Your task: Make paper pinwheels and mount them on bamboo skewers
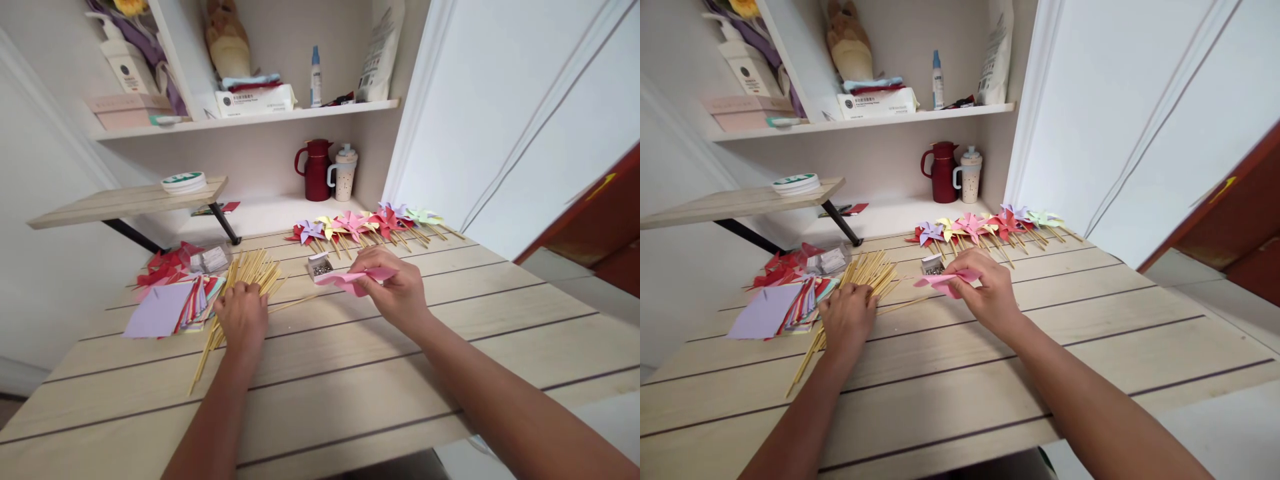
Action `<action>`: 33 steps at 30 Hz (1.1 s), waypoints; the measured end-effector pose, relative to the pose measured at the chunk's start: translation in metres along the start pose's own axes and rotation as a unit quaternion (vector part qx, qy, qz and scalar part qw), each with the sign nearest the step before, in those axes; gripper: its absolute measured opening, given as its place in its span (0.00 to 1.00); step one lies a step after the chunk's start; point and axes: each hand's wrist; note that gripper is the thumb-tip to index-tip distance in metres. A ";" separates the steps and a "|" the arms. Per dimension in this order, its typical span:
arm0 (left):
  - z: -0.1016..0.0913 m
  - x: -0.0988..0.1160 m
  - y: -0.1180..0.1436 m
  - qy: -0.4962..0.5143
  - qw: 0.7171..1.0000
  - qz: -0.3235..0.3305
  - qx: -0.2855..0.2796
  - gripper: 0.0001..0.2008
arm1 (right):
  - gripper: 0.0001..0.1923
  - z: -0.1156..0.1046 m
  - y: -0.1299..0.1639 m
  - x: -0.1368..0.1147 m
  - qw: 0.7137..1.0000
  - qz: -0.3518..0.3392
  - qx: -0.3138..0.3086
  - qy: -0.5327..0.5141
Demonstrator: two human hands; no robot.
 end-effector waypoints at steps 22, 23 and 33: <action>0.006 0.001 0.001 0.040 0.999 0.013 0.028 0.09 | 0.06 -0.003 -0.001 0.001 1.000 -0.012 0.005 -0.009; 0.006 0.001 0.001 0.041 0.999 0.012 0.025 0.09 | 0.06 -0.003 -0.001 0.001 1.000 -0.013 0.004 -0.006; 0.005 0.002 0.002 0.054 0.998 0.010 0.026 0.09 | 0.05 -0.004 -0.001 0.000 1.000 0.002 0.001 -0.003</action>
Point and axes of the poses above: each hand's wrist, its own y-axis away from the middle knuckle, its own z-axis out of the palm, x = y × z, and after that the axes turned 1 degree about y, right-handed
